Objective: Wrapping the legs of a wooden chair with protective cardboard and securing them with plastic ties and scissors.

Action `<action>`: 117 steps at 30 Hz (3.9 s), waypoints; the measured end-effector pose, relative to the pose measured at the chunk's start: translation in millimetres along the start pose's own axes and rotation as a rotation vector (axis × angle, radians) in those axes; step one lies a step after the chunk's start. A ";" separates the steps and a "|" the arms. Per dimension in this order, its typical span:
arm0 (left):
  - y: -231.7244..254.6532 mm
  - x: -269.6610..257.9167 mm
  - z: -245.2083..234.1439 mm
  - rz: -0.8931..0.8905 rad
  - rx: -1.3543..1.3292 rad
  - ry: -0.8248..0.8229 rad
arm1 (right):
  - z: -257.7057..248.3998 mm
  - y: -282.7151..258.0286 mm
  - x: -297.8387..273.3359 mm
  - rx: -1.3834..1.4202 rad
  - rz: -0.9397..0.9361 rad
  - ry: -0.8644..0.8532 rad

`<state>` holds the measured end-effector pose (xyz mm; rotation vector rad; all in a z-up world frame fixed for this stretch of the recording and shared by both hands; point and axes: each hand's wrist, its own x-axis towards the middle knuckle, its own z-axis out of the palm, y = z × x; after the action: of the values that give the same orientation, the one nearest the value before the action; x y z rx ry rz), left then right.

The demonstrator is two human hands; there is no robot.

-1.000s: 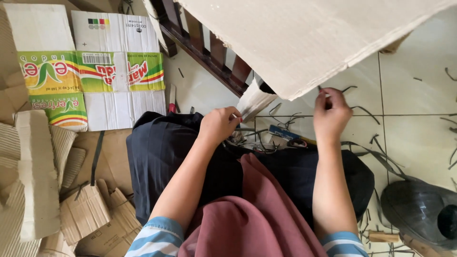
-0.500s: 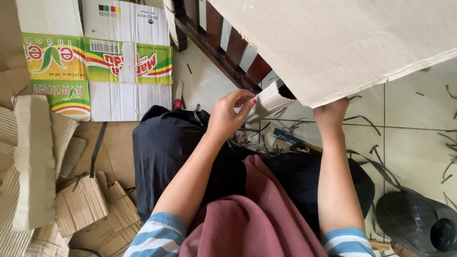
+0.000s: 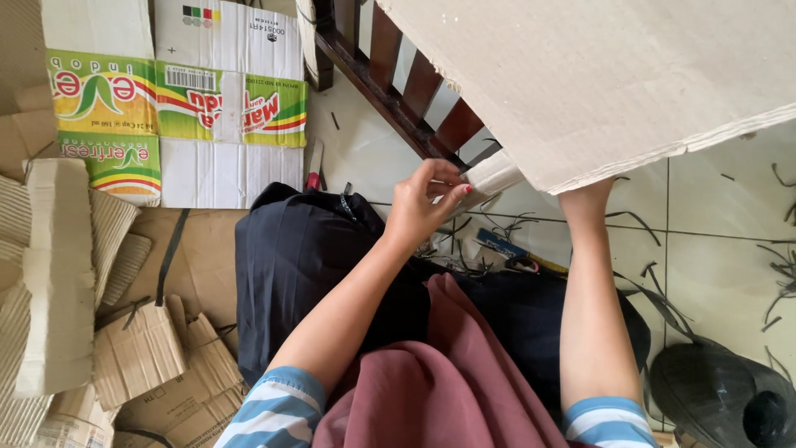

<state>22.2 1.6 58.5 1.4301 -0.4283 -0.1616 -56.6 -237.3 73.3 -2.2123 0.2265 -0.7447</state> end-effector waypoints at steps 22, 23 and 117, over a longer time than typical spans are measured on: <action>15.0 20.2 -23.0 0.302 0.178 0.122 | -3.3 -48.3 -8.4 0.436 0.227 -0.187; 21.6 19.3 -24.0 0.314 0.190 0.126 | -3.3 -51.0 -10.0 0.454 0.237 -0.198; 39.2 21.4 -0.3 0.721 0.315 0.032 | 36.1 -114.3 -29.3 -0.346 -0.375 0.037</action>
<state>36.1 -0.2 100.9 1.4923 -0.9437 0.5300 -67.9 -125.5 124.3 -2.6096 -0.0510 -1.0099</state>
